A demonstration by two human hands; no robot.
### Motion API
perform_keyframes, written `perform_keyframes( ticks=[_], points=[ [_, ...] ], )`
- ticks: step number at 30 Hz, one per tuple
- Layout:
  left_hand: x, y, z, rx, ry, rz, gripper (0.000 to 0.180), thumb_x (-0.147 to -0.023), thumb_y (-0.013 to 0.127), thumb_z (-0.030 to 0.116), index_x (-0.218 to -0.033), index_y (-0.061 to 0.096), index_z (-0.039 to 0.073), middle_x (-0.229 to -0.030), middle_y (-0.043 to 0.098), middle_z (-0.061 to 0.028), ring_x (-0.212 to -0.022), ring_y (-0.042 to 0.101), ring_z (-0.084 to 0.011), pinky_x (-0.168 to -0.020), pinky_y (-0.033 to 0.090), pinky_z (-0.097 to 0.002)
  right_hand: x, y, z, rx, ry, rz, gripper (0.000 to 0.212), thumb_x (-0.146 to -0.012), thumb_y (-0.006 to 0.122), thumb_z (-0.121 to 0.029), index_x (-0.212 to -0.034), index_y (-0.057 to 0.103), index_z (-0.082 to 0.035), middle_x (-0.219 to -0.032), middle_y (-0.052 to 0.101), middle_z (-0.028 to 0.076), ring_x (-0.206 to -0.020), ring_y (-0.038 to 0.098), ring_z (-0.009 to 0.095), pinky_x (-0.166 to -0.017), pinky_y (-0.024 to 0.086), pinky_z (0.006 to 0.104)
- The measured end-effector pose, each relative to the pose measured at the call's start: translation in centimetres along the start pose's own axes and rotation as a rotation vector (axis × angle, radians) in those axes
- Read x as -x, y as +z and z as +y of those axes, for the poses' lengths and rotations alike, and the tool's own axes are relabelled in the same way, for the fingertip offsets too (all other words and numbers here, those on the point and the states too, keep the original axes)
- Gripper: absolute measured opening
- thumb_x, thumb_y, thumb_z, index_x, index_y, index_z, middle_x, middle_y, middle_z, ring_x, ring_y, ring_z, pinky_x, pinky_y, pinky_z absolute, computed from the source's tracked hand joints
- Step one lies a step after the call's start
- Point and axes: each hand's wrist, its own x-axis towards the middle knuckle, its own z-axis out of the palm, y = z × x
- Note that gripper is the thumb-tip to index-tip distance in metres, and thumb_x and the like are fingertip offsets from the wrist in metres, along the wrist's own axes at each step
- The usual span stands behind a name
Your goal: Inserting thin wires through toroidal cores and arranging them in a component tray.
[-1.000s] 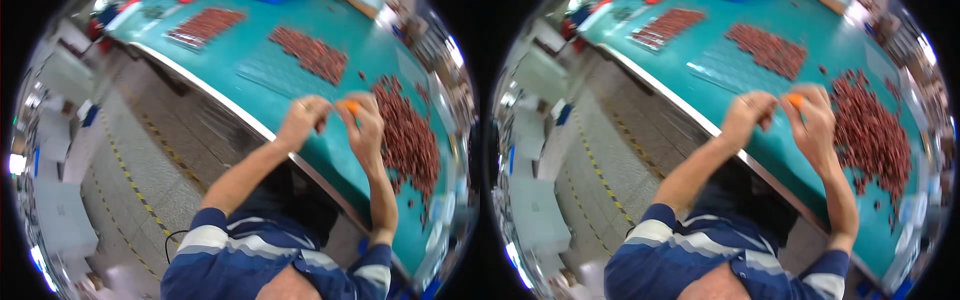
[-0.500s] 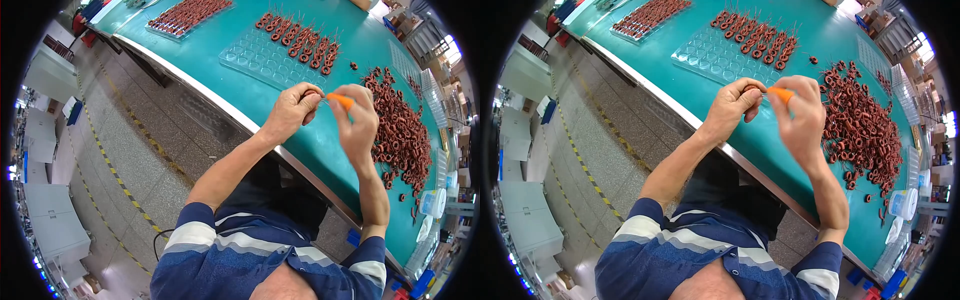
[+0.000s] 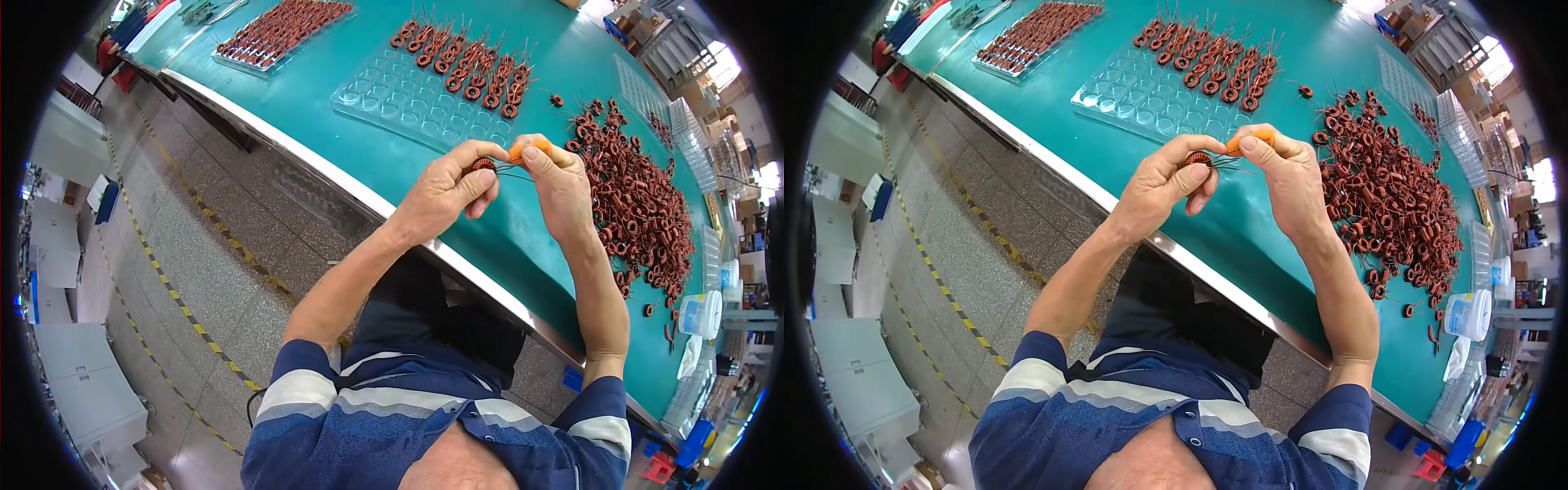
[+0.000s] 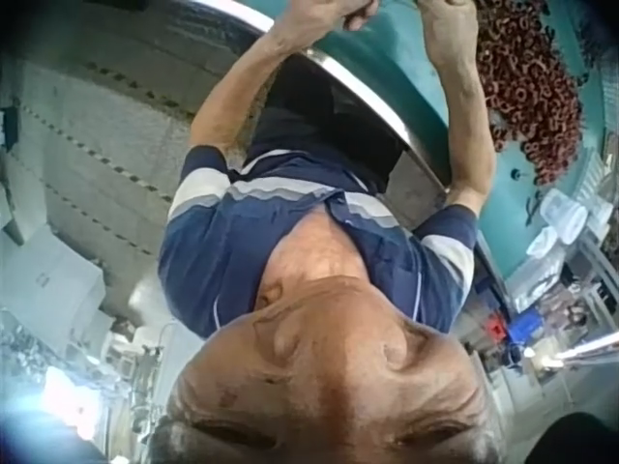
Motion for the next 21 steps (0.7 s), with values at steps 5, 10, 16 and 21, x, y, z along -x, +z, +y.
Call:
perform_keyframes(
  ticks=[5, 10, 16, 21],
  points=[
    [0.6, 0.1, 0.3, -0.107, -0.002, 0.039, 0.025, -0.095, 0.054, 0.011, -0.119, 0.052, 0.005, -0.073, 0.052, -0.0004, -0.060, 0.047, -0.0068, -0.054, 0.040, -0.0233, -0.1, -0.4, 0.3, -0.002, 0.013, -0.047, 0.019, -0.091, 0.062, -0.017, -0.093, 0.068, 0.001, -0.098, 0.063, 0.002, -0.094, 0.056, 0.013, -0.094, 0.040, 0.0304],
    [0.4, 0.2, -0.3, -0.433, 0.107, 0.157, 0.023, -0.096, 0.055, 0.012, -0.117, 0.052, 0.004, -0.076, 0.054, -0.0009, -0.062, 0.049, -0.0068, -0.054, 0.042, -0.0225, 2.0, 3.1, -1.8, 0.885, -0.568, 0.092, 0.007, -0.078, 0.070, -0.003, -0.082, 0.068, 0.002, -0.096, 0.063, 0.009, -0.089, 0.059, 0.023, -0.074, 0.048, 0.0323],
    [0.8, 0.7, 0.7, -0.423, 0.156, 0.170, 0.019, -0.095, 0.055, 0.010, -0.114, 0.053, 0.003, -0.074, 0.054, -0.0009, -0.059, 0.049, -0.0073, -0.053, 0.041, -0.0224, 2.6, 3.1, -2.4, 0.930, -0.814, 0.053, 0.011, -0.074, 0.072, 0.000, -0.085, 0.069, 0.002, -0.094, 0.063, 0.008, -0.087, 0.058, 0.024, -0.073, 0.048, 0.0317],
    [1.0, 0.5, 1.8, -0.298, 0.156, 0.110, 0.019, -0.094, 0.055, 0.008, -0.113, 0.053, 0.004, -0.071, 0.052, -0.0008, -0.058, 0.048, -0.0081, -0.053, 0.041, -0.0238, 2.3, 1.8, -2.2, 0.570, -0.445, 0.061, 0.013, -0.088, 0.064, -0.010, -0.090, 0.069, 0.002, -0.095, 0.062, 0.003, -0.084, 0.055, 0.012, -0.072, 0.044, 0.0244]
  ],
)
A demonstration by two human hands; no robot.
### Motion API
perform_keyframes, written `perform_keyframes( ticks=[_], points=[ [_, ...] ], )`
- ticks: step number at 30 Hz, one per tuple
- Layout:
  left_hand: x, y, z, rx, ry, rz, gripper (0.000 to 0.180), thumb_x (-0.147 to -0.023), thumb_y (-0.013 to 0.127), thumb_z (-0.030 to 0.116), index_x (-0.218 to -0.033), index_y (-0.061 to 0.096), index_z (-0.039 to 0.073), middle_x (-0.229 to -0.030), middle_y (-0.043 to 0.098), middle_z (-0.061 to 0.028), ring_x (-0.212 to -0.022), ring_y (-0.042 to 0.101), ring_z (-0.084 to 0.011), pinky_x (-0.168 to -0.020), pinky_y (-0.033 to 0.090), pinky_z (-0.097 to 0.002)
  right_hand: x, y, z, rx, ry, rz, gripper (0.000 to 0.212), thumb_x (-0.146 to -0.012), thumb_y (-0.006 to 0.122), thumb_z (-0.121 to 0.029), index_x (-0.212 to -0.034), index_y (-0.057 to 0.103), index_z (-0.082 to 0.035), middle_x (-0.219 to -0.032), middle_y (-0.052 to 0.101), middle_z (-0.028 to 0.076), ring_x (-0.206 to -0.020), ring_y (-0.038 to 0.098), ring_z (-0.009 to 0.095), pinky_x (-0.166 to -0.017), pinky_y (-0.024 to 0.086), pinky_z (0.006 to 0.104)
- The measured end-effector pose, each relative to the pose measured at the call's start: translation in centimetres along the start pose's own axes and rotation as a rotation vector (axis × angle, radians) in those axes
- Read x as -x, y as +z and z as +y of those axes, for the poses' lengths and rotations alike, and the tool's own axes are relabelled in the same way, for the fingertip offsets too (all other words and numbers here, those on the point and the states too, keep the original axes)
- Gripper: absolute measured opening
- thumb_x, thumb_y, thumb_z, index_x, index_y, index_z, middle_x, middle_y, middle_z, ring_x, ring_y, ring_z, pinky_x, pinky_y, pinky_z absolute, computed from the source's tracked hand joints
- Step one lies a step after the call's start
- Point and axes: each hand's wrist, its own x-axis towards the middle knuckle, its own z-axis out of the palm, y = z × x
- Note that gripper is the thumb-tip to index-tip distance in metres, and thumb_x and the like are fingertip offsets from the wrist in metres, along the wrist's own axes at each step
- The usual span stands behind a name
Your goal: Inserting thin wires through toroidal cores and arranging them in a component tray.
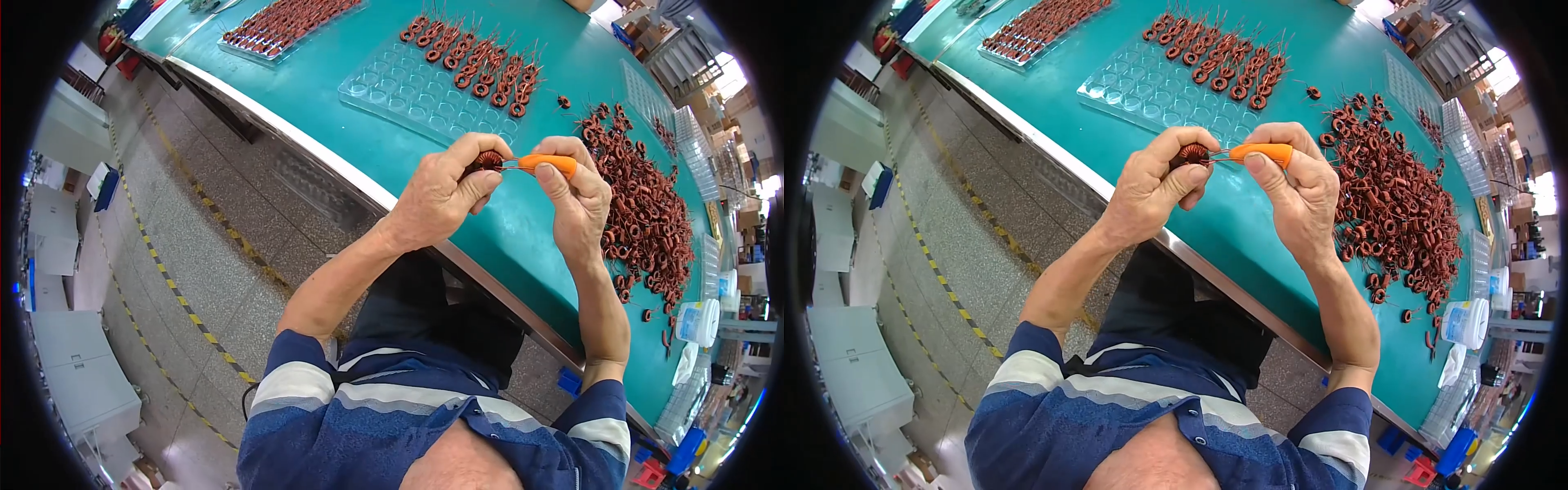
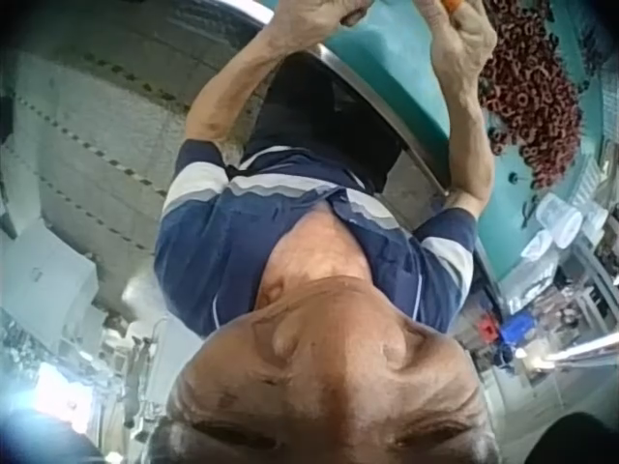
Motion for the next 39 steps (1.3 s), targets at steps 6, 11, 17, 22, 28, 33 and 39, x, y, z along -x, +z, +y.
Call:
perform_keyframes(
  ticks=[6, 11, 17, 22, 28, 33, 39],
  points=[
    [-0.1, -0.2, -0.5, 0.029, 0.010, -0.056, 0.021, -0.093, 0.055, 0.007, -0.114, 0.052, 0.004, -0.068, 0.052, -0.0021, -0.057, 0.049, -0.0087, -0.053, 0.042, -0.0255, -0.4, 0.1, 2.3, -0.290, 0.223, -0.066, 0.024, -0.091, 0.062, -0.019, -0.094, 0.068, 0.003, -0.098, 0.062, 0.003, -0.086, 0.055, 0.012, -0.082, 0.042, 0.0265],
    [0.0, -0.6, -1.3, 0.075, -0.049, -0.004, 0.024, -0.094, 0.055, 0.008, -0.117, 0.051, 0.003, -0.068, 0.054, -0.0012, -0.058, 0.051, -0.0078, -0.054, 0.043, -0.0245, -1.0, 1.0, 3.1, -0.558, 0.445, -0.085, 0.032, -0.096, 0.055, -0.028, -0.110, 0.065, -0.001, -0.096, 0.063, 0.007, -0.094, 0.058, 0.013, -0.086, 0.045, 0.0299],
    [-0.1, -1.2, -1.2, 0.177, 0.021, 0.078, 0.034, -0.097, 0.055, 0.016, -0.125, 0.046, -0.001, -0.076, 0.053, -0.0028, -0.063, 0.053, -0.0099, -0.058, 0.045, -0.0229, -0.1, 0.7, 3.5, -0.377, 0.391, -0.156, 0.037, -0.097, 0.055, -0.030, -0.112, 0.064, 0.002, -0.088, 0.065, 0.006, -0.076, 0.059, 0.010, -0.068, 0.047, 0.0240],
    [0.1, -0.8, -1.4, 0.178, 0.019, 0.068, 0.034, -0.097, 0.055, 0.015, -0.125, 0.047, -0.001, -0.076, 0.053, -0.0027, -0.063, 0.053, -0.0096, -0.058, 0.045, -0.0221, 0.0, 1.9, 2.9, -0.385, 0.404, -0.218, 0.041, -0.100, 0.049, -0.033, -0.113, 0.063, 0.003, -0.088, 0.065, 0.006, -0.075, 0.059, 0.011, -0.067, 0.047, 0.0243],
    [-0.1, 0.2, -1.1, 0.164, 0.005, 0.082, 0.027, -0.095, 0.056, 0.011, -0.119, 0.052, 0.000, -0.072, 0.055, 0.0001, -0.059, 0.052, -0.0059, -0.054, 0.044, -0.0218, 0.1, 2.2, 2.3, -0.154, 0.238, -0.123, 0.032, -0.098, 0.053, -0.025, -0.099, 0.067, 0.004, -0.080, 0.065, 0.007, -0.066, 0.060, 0.011, -0.058, 0.048, 0.0248],
    [0.8, -0.5, -0.7, 0.083, -0.031, 0.051, 0.029, -0.095, 0.058, 0.015, -0.119, 0.050, -0.001, -0.076, 0.055, -0.0011, -0.062, 0.052, -0.0078, -0.057, 0.044, -0.0217, 0.4, 2.1, -0.9, 0.031, 0.140, -0.029, 0.035, -0.098, 0.050, -0.023, -0.087, 0.068, 0.005, -0.069, 0.063, 0.007, -0.055, 0.059, 0.011, -0.051, 0.046, 0.0252],
    [0.1, 0.0, -0.4, 0.153, -0.024, 0.029, 0.025, -0.095, 0.056, 0.011, -0.117, 0.052, 0.000, -0.072, 0.055, -0.0006, -0.059, 0.051, -0.0065, -0.054, 0.043, -0.0220, -0.1, 0.9, 0.7, -0.403, 0.405, -0.089, 0.037, -0.098, 0.050, -0.026, -0.087, 0.069, 0.004, -0.067, 0.063, 0.005, -0.053, 0.057, 0.010, -0.050, 0.044, 0.0232]
  ],
)
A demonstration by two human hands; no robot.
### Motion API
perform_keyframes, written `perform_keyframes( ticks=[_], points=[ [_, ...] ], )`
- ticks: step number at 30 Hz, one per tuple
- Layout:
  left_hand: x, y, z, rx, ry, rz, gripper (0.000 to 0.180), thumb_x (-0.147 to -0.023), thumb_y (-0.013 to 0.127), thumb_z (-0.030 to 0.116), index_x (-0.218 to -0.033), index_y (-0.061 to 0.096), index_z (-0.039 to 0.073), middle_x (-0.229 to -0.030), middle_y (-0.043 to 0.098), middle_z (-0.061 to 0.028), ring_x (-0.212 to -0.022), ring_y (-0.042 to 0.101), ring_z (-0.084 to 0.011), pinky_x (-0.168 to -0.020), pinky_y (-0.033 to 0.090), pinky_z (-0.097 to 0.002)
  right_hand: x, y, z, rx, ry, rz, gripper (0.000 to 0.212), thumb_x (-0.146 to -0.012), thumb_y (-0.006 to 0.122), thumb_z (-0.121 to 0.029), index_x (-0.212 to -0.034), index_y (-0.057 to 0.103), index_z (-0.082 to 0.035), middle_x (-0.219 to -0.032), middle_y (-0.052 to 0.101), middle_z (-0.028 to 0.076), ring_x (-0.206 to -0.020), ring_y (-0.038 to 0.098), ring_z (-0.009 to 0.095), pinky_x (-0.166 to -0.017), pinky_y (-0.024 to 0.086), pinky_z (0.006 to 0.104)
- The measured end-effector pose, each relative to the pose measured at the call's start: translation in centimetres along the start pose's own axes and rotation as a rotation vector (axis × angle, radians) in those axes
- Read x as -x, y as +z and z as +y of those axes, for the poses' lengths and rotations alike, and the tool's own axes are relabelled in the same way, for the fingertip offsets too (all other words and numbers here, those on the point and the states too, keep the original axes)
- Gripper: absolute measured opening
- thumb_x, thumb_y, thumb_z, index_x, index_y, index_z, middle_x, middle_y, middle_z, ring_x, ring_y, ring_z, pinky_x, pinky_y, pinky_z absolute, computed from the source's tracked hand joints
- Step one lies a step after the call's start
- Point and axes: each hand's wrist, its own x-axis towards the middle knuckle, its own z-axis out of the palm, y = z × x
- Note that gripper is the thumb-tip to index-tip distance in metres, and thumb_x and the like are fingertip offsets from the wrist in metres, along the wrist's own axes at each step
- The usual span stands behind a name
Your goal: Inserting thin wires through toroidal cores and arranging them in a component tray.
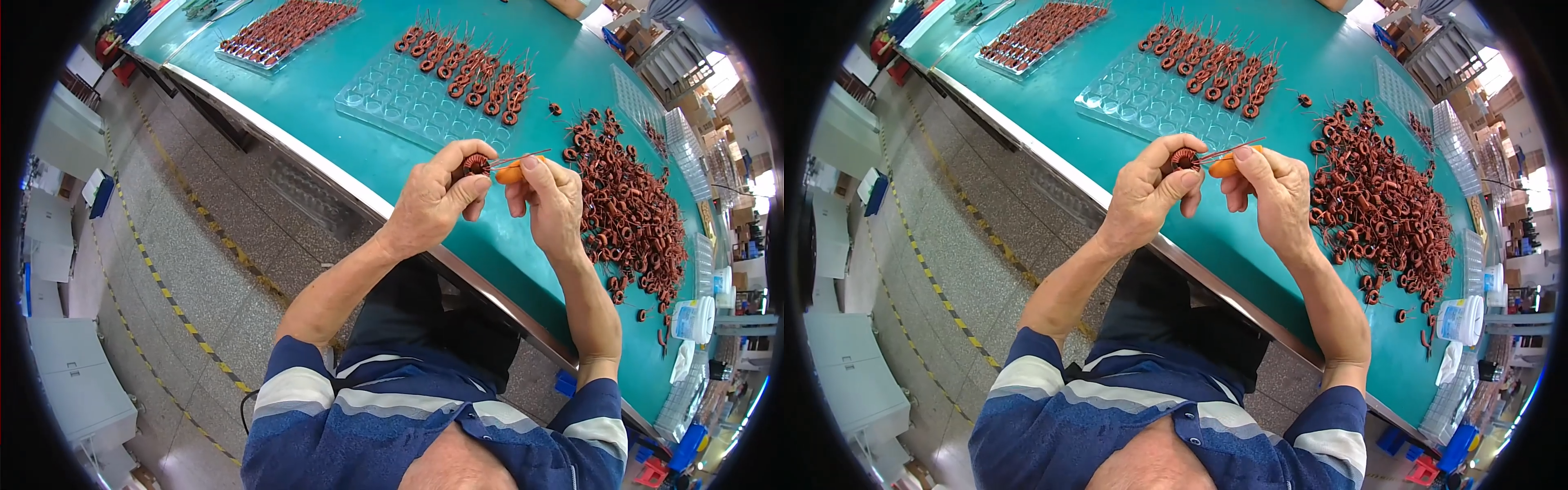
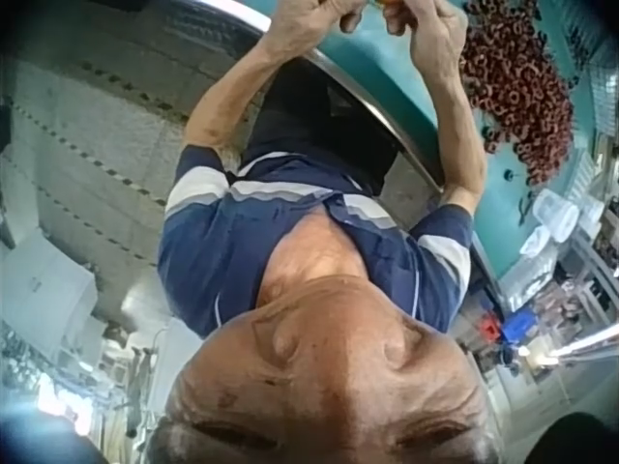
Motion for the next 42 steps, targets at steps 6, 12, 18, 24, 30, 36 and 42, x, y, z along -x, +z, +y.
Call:
perform_keyframes(
  ticks=[6, 12, 18, 24, 30, 36, 42],
  points=[
    [0.2, -1.0, -0.8, -0.019, -0.034, 0.011, 0.031, -0.096, 0.057, 0.016, -0.121, 0.050, -0.001, -0.078, 0.054, 0.0002, -0.063, 0.052, -0.0075, -0.058, 0.044, -0.0219, -0.4, 0.4, 0.3, 0.194, -0.087, 0.037, 0.028, -0.096, 0.058, -0.023, -0.095, 0.069, 0.002, -0.069, 0.062, 0.002, -0.058, 0.056, 0.008, -0.052, 0.043, 0.0212],
    [-0.4, -1.1, -1.0, -0.069, -0.010, -0.025, 0.026, -0.094, 0.055, 0.010, -0.118, 0.052, 0.001, -0.068, 0.054, -0.0014, -0.057, 0.052, -0.0080, -0.053, 0.043, -0.0239, -0.4, 0.6, -0.1, 0.023, -0.038, 0.067, 0.025, -0.095, 0.058, -0.022, -0.098, 0.068, 0.001, -0.068, 0.060, 0.002, -0.057, 0.054, 0.007, -0.051, 0.041, 0.0208],
    [-0.4, -0.6, -0.7, -0.053, 0.003, -0.062, 0.023, -0.095, 0.054, 0.010, -0.116, 0.052, 0.000, -0.068, 0.054, -0.0017, -0.056, 0.052, -0.0088, -0.052, 0.043, -0.0244, -0.6, 0.0, -0.5, -0.201, 0.139, 0.067, 0.027, -0.096, 0.055, -0.024, -0.088, 0.065, 0.000, -0.063, 0.056, 0.001, -0.052, 0.050, 0.008, -0.046, 0.037, 0.0213],
    [-0.2, -0.9, -1.7, 0.313, -0.148, -0.016, 0.026, -0.099, 0.051, 0.023, -0.108, 0.053, -0.002, -0.063, 0.050, -0.0026, -0.054, 0.055, -0.0119, -0.051, 0.045, -0.0244, -0.9, -0.4, 0.5, 0.156, -0.163, 0.120, 0.034, -0.088, 0.070, -0.017, -0.117, 0.060, -0.002, -0.097, 0.060, 0.004, -0.069, 0.060, 0.008, -0.058, 0.047, 0.0217],
    [-0.1, -2.3, -2.0, 0.324, -0.219, -0.067, 0.043, -0.101, 0.043, 0.039, -0.102, 0.056, -0.002, -0.062, 0.050, -0.0030, -0.049, 0.054, -0.0128, -0.048, 0.043, -0.0235, -0.7, -0.3, 0.7, 0.540, -0.302, -0.001, 0.022, -0.088, 0.069, -0.017, -0.104, 0.067, -0.001, -0.080, 0.064, 0.004, -0.064, 0.061, 0.008, -0.056, 0.048, 0.0206],
    [-0.6, -1.5, -1.8, 0.157, -0.037, -0.070, 0.028, -0.099, 0.051, 0.027, -0.106, 0.056, 0.001, -0.066, 0.052, -0.0013, -0.057, 0.052, -0.0087, -0.052, 0.043, -0.0221, -0.9, -0.6, 0.1, 0.160, 0.034, -0.022, 0.020, -0.091, 0.066, -0.019, -0.094, 0.067, 0.000, -0.065, 0.061, 0.001, -0.054, 0.057, 0.006, -0.047, 0.041, 0.0195],
    [-0.3, -0.6, -1.0, 0.148, 0.003, 0.010, 0.019, -0.096, 0.055, 0.015, -0.109, 0.054, 0.001, -0.065, 0.051, -0.0008, -0.055, 0.049, -0.0074, -0.051, 0.042, -0.0223, -0.1, 0.5, -1.1, 0.431, -0.121, 0.079, 0.017, -0.089, 0.068, -0.016, -0.091, 0.068, 0.001, -0.063, 0.061, 0.001, -0.054, 0.057, 0.006, -0.047, 0.041, 0.0198]
  ],
)
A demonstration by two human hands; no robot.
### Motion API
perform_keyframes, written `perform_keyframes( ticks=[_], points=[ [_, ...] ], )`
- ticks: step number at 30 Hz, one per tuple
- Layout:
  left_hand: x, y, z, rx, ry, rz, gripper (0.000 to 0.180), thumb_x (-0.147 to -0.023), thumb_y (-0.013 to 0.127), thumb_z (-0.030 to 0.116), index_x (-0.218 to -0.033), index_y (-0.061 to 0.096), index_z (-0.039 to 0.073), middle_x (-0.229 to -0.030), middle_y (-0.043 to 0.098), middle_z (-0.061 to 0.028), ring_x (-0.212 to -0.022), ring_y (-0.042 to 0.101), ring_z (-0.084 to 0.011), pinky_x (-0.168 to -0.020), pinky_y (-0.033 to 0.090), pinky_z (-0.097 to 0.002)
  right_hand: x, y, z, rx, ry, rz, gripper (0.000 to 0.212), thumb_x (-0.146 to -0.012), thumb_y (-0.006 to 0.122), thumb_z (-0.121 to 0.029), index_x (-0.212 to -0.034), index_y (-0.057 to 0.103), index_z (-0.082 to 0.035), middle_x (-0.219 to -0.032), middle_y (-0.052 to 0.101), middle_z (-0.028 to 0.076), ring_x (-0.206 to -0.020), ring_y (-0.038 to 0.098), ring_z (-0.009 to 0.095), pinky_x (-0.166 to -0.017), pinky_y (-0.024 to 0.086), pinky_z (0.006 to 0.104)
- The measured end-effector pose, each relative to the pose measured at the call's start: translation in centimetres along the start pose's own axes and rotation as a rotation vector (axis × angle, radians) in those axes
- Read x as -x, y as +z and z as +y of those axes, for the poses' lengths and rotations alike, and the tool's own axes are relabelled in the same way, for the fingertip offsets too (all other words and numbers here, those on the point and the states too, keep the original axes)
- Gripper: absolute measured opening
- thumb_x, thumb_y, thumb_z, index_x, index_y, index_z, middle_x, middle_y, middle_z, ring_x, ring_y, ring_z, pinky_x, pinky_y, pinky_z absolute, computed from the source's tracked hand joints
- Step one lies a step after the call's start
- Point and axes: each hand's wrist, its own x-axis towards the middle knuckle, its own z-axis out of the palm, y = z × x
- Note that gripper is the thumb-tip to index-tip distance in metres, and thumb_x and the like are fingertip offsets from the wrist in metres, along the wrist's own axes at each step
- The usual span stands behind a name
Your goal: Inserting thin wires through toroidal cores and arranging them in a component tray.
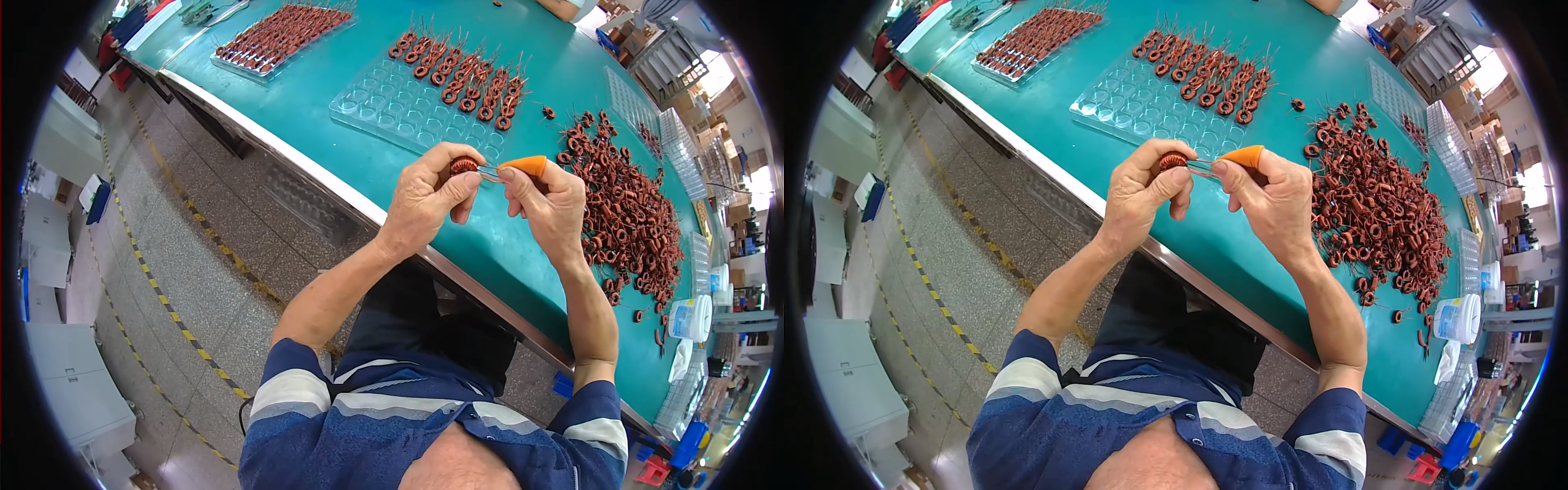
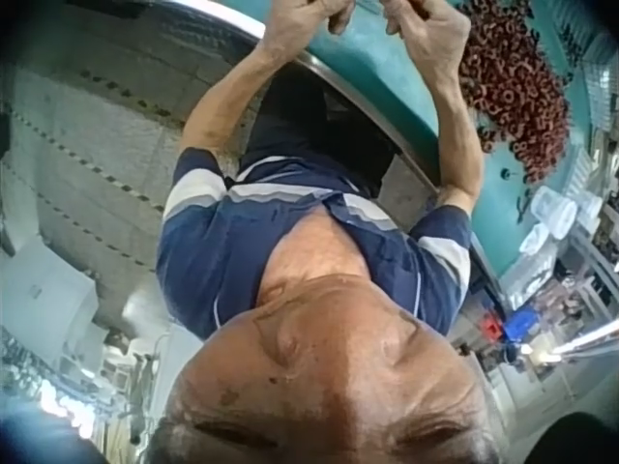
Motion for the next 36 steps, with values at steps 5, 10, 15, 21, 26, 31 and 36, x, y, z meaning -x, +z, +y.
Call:
perform_keyframes(
  ticks=[5, 10, 15, 21, 26, 31, 36],
  points=[
    [-0.3, 1.0, -0.6, 0.064, 0.000, 0.093, 0.015, -0.096, 0.054, 0.012, -0.106, 0.054, 0.001, -0.063, 0.051, -0.0016, -0.051, 0.049, -0.0082, -0.048, 0.041, -0.0227, -0.6, 0.0, 1.3, -0.124, 0.045, 0.051, 0.019, -0.087, 0.069, -0.015, -0.099, 0.067, 0.000, -0.069, 0.063, 0.002, -0.057, 0.057, 0.006, -0.050, 0.042, 0.0199],
    [-0.4, 0.5, -0.7, 0.254, -0.070, 0.168, 0.012, -0.096, 0.054, 0.013, -0.101, 0.053, 0.002, -0.062, 0.051, -0.0034, -0.049, 0.050, -0.0110, -0.046, 0.042, -0.0248, -1.4, -2.1, 2.5, -0.174, 0.039, 0.162, 0.031, -0.087, 0.071, -0.021, -0.110, 0.063, -0.001, -0.081, 0.065, 0.003, -0.063, 0.058, 0.006, -0.054, 0.043, 0.0191],
    [-0.2, -0.1, -0.8, 0.324, -0.128, 0.202, 0.012, -0.097, 0.053, 0.015, -0.102, 0.053, 0.004, -0.062, 0.053, -0.0046, -0.049, 0.051, -0.0130, -0.045, 0.043, -0.0258, -0.7, -1.4, 1.4, -0.037, 0.020, 0.149, 0.033, -0.090, 0.068, -0.023, -0.112, 0.062, 0.000, -0.084, 0.064, 0.003, -0.065, 0.057, 0.006, -0.055, 0.042, 0.0199],
    [-0.4, 0.3, -1.0, 0.312, -0.109, 0.189, 0.013, -0.097, 0.052, 0.015, -0.103, 0.052, 0.004, -0.062, 0.053, -0.0052, -0.049, 0.052, -0.0137, -0.044, 0.043, -0.0259, -0.6, -0.6, 1.4, 0.236, -0.171, 0.254, 0.031, -0.085, 0.073, -0.022, -0.103, 0.065, 0.002, -0.066, 0.062, 0.003, -0.057, 0.053, 0.006, -0.054, 0.043, 0.0216],
    [-0.5, 0.7, -0.7, 0.265, -0.106, 0.180, 0.011, -0.098, 0.051, 0.014, -0.102, 0.051, 0.004, -0.062, 0.051, -0.0042, -0.049, 0.050, -0.0120, -0.045, 0.042, -0.0250, 0.5, -0.2, 0.9, 0.207, -0.089, 0.226, 0.025, -0.085, 0.073, -0.021, -0.095, 0.066, 0.001, -0.060, 0.059, 0.002, -0.052, 0.052, 0.006, -0.048, 0.042, 0.0226],
    [-0.4, 0.8, -0.7, -0.063, -0.020, 0.122, 0.011, -0.095, 0.054, 0.011, -0.103, 0.051, 0.003, -0.064, 0.052, -0.0018, -0.052, 0.050, -0.0079, -0.046, 0.040, -0.0232, 0.8, 1.1, 0.0, -0.182, 0.211, -0.041, 0.034, -0.092, 0.064, -0.032, -0.087, 0.066, 0.001, -0.062, 0.060, 0.004, -0.051, 0.055, 0.008, -0.045, 0.042, 0.0211],
    [-0.5, -0.6, -0.2, -0.277, -0.036, -0.053, 0.017, -0.093, 0.058, 0.012, -0.106, 0.052, 0.004, -0.069, 0.055, 0.0001, -0.057, 0.050, -0.0062, -0.050, 0.041, -0.0233, 0.5, 1.1, 1.3, -0.610, 0.397, -0.119, 0.031, -0.093, 0.061, -0.031, -0.086, 0.064, -0.002, -0.062, 0.058, 0.001, -0.049, 0.052, 0.006, -0.044, 0.037, 0.0201]
  ],
)
